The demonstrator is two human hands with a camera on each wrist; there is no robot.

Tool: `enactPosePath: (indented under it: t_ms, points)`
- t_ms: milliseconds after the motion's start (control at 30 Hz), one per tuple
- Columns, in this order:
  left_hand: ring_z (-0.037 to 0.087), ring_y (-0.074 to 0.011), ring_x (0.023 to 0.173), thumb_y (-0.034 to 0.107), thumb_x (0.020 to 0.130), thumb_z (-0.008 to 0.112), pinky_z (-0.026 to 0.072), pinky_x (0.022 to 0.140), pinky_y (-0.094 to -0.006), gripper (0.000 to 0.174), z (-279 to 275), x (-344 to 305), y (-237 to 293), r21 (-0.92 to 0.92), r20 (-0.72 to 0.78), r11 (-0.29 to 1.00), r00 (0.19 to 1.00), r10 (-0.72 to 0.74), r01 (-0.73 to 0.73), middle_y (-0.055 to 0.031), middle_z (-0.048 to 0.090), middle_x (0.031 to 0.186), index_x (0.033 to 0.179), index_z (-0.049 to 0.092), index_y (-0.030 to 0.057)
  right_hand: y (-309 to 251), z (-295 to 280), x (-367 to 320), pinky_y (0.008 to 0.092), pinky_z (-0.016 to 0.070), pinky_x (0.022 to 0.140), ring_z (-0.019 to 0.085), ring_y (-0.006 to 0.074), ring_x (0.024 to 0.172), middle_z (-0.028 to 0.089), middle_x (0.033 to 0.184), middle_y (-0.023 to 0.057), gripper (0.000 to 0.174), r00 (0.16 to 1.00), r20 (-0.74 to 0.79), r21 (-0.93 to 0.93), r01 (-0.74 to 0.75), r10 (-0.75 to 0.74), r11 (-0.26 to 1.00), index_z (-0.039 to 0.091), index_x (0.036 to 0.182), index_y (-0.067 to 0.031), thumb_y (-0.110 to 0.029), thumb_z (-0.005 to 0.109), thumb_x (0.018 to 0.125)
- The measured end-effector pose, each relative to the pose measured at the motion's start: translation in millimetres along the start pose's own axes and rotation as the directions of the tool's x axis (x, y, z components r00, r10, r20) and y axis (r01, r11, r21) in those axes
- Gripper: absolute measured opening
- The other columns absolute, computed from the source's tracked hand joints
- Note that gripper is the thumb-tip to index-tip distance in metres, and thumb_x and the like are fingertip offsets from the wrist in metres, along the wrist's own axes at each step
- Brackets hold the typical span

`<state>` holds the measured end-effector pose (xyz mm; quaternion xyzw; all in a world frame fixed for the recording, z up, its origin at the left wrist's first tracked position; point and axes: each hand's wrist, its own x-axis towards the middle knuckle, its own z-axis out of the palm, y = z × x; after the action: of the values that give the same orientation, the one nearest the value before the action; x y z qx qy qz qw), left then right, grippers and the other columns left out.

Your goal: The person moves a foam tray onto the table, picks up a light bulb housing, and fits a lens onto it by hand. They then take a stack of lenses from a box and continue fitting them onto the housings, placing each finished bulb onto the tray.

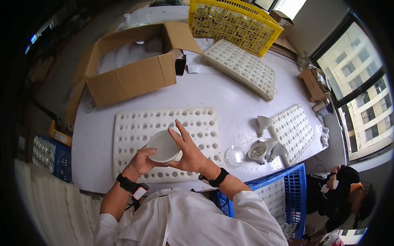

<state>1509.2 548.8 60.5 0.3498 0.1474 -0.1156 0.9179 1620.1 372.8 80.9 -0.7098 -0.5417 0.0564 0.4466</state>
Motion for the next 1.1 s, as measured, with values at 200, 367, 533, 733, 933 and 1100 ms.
enactPosePath:
  t_ms: [200, 367, 533, 733, 933, 1100]
  points:
    - [0.058, -0.0319, 0.102, 0.029, 0.077, 0.054, 0.0512, 0.084, -0.0496, 0.058, -26, 11, -31, -0.449, 0.063, 0.893, 0.998, -0.008, 0.036, -0.0162, 0.056, 0.118, 0.128, 0.044, 0.0033, -13, -4, 5, 0.0309, 0.0499, 0.074, 0.036, 0.0301, 0.129, 0.023, 0.146, 0.0191, 0.112, 0.976, -0.056, 0.282, -0.188, 0.212, 0.941, 0.012, 0.146, -0.0096, -0.012, 0.084, 0.06]
    - [0.057, -0.0324, 0.104, 0.03, 0.078, 0.052, 0.0507, 0.084, -0.0504, 0.056, -30, 14, -45, -0.594, 0.122, 0.802, 0.993, 0.002, 0.071, -0.0172, 0.055, 0.118, 0.127, 0.045, 0.0023, -18, -5, 4, 0.0317, 0.0497, 0.074, 0.039, 0.0303, 0.127, 0.03, 0.143, 0.0176, 0.111, 0.966, -0.052, 0.251, -0.232, 0.252, 0.94, 0.011, 0.146, -0.0094, -0.012, 0.083, 0.062]
    - [0.057, -0.0311, 0.105, 0.027, 0.078, 0.056, 0.0495, 0.087, -0.0485, 0.056, -32, 18, -45, -0.529, 0.085, 0.848, 0.996, 0.019, 0.029, -0.0159, 0.056, 0.117, 0.127, 0.045, 0.0029, -14, 0, -5, 0.0284, 0.0498, 0.074, 0.039, 0.0259, 0.129, 0.028, 0.146, 0.0147, 0.104, 0.975, -0.039, 0.296, -0.199, 0.22, 0.934, 0.016, 0.146, -0.0111, -0.014, 0.082, 0.065]
    - [0.056, -0.0206, 0.103, 0.006, 0.074, 0.066, 0.0472, 0.09, -0.0354, 0.054, -12, 12, -35, 0.032, -0.097, 0.98, 0.975, 0.2, -0.197, -0.0091, 0.057, 0.111, 0.124, 0.046, 0.0031, -6, 4, -20, 0.0319, 0.0488, 0.085, 0.056, 0.0239, 0.108, 0.054, 0.122, 0.0208, 0.071, 0.845, 0.134, 0.415, -0.522, 0.517, 0.745, 0.035, 0.136, 0.0019, -0.025, 0.07, 0.08]
    - [0.056, -0.0179, 0.102, 0.006, 0.072, 0.071, 0.0459, 0.091, -0.0335, 0.054, -1, 6, -39, 0.421, -0.176, 0.878, 0.929, 0.324, -0.227, -0.0084, 0.058, 0.109, 0.121, 0.048, 0.0009, 10, 23, -29, 0.0297, 0.0468, 0.088, 0.057, 0.0164, 0.101, 0.06, 0.113, 0.0105, 0.057, 0.785, 0.235, 0.643, -0.568, 0.573, 0.514, 0.043, 0.131, -0.0004, -0.014, 0.068, 0.081]
    - [0.058, -0.0171, 0.099, 0.01, 0.072, 0.073, 0.0472, 0.087, -0.031, 0.055, -13, 1, -46, 0.583, -0.241, 0.768, 0.847, 0.475, -0.265, -0.0108, 0.059, 0.109, 0.12, 0.048, -0.0029, 18, 45, -25, 0.0303, 0.0473, 0.087, 0.057, 0.0149, 0.098, 0.061, 0.11, 0.0091, 0.056, 0.753, 0.293, 0.699, -0.589, 0.589, 0.406, 0.044, 0.13, -0.0017, -0.009, 0.068, 0.081]
